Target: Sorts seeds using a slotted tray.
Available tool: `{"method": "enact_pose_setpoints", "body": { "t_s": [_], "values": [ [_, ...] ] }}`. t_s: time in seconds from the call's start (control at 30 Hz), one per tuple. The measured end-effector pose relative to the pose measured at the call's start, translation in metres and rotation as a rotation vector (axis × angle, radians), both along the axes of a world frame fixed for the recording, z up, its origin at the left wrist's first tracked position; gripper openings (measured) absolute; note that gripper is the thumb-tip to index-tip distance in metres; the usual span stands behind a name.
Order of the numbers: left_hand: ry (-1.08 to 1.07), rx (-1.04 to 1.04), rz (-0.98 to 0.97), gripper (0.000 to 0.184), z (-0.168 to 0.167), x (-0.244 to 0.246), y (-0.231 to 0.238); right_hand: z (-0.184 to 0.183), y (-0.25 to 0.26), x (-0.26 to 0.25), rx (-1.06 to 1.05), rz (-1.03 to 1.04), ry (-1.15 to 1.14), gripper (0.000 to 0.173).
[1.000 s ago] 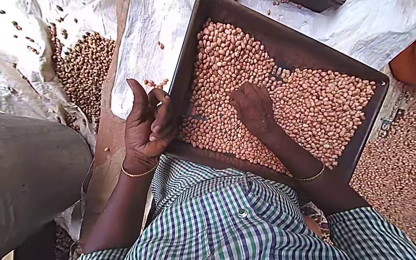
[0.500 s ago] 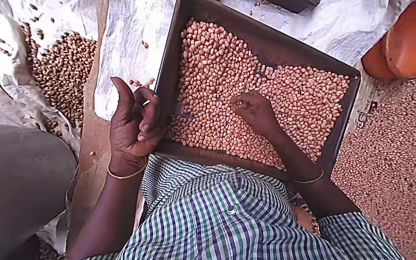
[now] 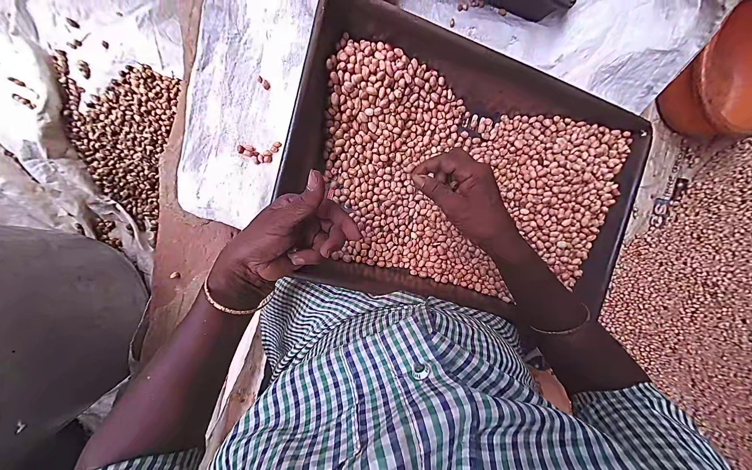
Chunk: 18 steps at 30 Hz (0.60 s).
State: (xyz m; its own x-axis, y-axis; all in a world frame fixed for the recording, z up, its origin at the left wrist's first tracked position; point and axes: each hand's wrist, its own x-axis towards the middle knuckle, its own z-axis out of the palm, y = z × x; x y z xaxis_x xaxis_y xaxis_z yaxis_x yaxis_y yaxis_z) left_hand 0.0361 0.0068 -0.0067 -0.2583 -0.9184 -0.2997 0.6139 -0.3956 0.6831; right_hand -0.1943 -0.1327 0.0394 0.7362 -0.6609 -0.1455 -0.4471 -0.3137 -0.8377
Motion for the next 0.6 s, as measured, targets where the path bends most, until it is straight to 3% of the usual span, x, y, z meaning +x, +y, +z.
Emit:
{"method": "enact_pose_setpoints", "body": {
  "t_s": [0.13,0.23,0.3,0.37,0.47,0.53,0.6],
  "values": [
    [0.053,-0.078,0.194,0.057,-0.001,-0.004,0.002,-0.032,0.006,-0.018,-0.189,0.153,0.193,0.019],
    [0.117,-0.135,0.277,0.051,-0.003,-0.005,0.002,-0.045,0.009,-0.019,-0.311,0.182,0.168,0.014],
    [0.171,-0.168,0.298,0.049,-0.003,-0.003,0.003,-0.041,0.005,-0.02,-0.186,0.07,0.059,0.01],
    [0.189,-0.165,0.291,0.051,-0.002,-0.002,0.005,-0.022,0.008,-0.014,0.089,-0.068,-0.117,0.006],
    [0.036,-0.022,0.099,0.064,0.0,-0.006,-0.002,0.005,0.024,-0.003,0.266,0.05,-0.27,0.008],
    [-0.018,0.014,-0.042,0.062,0.001,-0.008,-0.006,0.009,0.024,0.003,0.251,0.089,-0.22,0.012],
    [-0.039,0.026,0.005,0.054,0.003,-0.007,-0.003,0.006,0.01,0.002,0.191,0.066,-0.037,0.013]
  ]
}}
